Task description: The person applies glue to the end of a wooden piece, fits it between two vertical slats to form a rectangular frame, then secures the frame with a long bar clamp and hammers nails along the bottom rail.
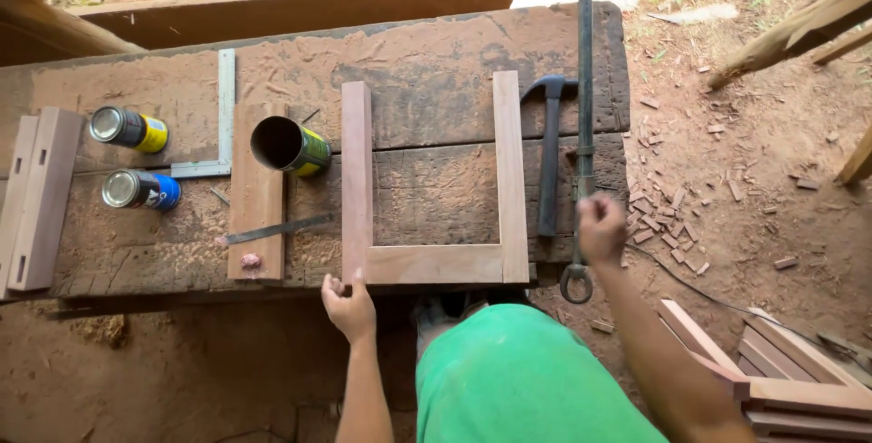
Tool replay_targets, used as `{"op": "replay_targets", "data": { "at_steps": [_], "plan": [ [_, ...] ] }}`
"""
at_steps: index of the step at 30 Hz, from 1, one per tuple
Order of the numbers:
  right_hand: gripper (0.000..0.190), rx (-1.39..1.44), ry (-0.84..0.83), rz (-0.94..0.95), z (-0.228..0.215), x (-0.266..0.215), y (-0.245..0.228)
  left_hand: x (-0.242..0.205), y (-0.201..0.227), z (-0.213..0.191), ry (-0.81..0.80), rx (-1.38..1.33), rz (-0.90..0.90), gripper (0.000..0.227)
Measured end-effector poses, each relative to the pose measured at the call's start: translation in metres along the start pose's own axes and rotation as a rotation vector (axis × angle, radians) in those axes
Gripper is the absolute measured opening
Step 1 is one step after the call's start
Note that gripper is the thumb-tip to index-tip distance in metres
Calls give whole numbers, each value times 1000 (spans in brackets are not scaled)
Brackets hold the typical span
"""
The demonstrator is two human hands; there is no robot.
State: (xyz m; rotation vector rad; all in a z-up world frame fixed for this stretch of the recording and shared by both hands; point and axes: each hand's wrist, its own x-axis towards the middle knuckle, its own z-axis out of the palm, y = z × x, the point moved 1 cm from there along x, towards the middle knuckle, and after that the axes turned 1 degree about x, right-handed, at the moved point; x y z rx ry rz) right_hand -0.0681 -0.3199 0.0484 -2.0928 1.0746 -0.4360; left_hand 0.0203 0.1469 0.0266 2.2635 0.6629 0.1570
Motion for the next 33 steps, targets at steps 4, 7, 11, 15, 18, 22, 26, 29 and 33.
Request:
{"op": "replay_targets", "data": {
  "at_steps": [4, 7, 11, 15, 18, 22, 26, 29, 33],
  "plan": [
    [48, 49, 122, -2, 14, 105, 15, -78, -12, -37, -83, 11, -226, 65],
    [59, 186, -266, 106, 31, 147, -1, -131, -9, -82, -150, 24, -307, 62],
    [30, -10, -400, 93, 47, 155, 2, -165, -60, -113, -44, -34, -448, 63],
    [12, 290, -272, 194, 64, 187, 43, -164, -86, -135, 76, -157, -567, 60],
    [14, 215, -199, 195, 22, 183, 28, -153, -62, -162, 102, -207, -622, 56],
    [18, -49, -249, 262, -68, 111, -78, -120, -45, -158, 19, -235, -478, 49],
    [20, -125, -251, 25, -117, 43, -98, -75, 45, -116, -145, -312, -288, 43],
    [37, -98, -312, -28, -128, -5, -107, -58, 132, -70, -460, -311, 13, 39],
    [25, -227, -303, -299, -113, -67, -89, -87, 240, -44, -1223, -381, 200, 103]
  ]
}}
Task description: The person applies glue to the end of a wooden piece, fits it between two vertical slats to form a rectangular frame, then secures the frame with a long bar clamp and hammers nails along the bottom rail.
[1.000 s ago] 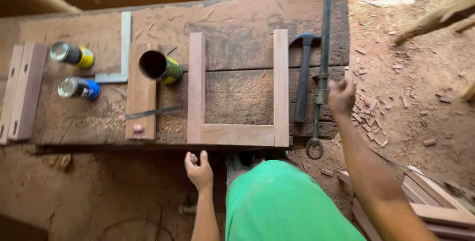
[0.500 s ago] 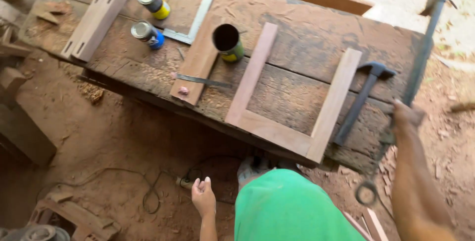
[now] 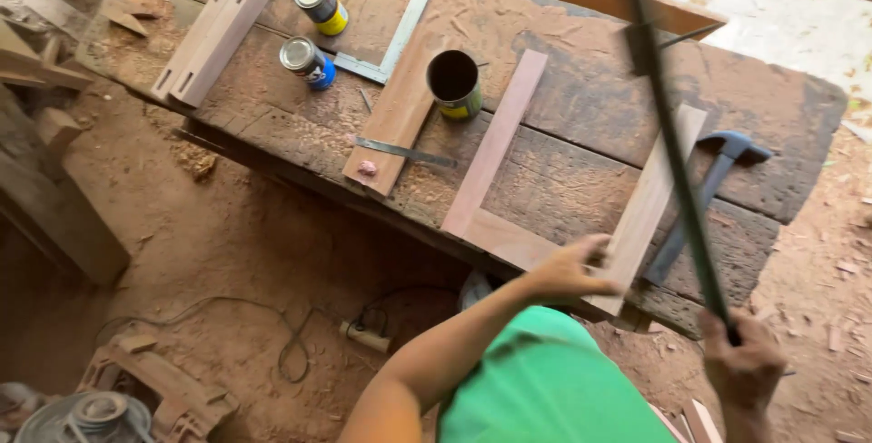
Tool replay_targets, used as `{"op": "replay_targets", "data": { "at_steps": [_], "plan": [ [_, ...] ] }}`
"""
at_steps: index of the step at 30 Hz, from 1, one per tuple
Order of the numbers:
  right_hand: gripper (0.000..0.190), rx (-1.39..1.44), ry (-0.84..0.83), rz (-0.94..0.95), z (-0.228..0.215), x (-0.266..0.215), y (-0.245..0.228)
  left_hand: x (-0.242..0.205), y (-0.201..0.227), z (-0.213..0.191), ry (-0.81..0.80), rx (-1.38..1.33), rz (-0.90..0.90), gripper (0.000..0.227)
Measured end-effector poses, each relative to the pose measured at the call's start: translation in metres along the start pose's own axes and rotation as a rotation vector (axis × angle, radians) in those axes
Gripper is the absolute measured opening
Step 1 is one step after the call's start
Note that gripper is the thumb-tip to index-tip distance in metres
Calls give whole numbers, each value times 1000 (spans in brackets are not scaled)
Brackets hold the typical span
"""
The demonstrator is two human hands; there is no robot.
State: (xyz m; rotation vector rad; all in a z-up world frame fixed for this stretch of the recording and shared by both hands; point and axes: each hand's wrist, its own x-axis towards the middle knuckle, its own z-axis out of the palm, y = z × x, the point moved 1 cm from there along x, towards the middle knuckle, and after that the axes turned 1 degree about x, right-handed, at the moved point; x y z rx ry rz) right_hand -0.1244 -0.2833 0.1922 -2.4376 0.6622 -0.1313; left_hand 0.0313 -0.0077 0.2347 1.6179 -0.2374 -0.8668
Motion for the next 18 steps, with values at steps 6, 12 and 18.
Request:
{"op": "replay_targets", "data": {
  "at_steps": [6, 12, 18],
  "plan": [
    [25, -155, 24, -334, 66, -34, -54, 16, -47, 43, 281, -1222, -370, 24],
    [34, -340, -143, -390, 92, -36, -68, 19, -126, 29, 638, -1530, -501, 37],
    [35, -422, -153, -428, 97, -25, -67, 30, -131, 27, 645, -1595, -525, 35]
  ]
}}
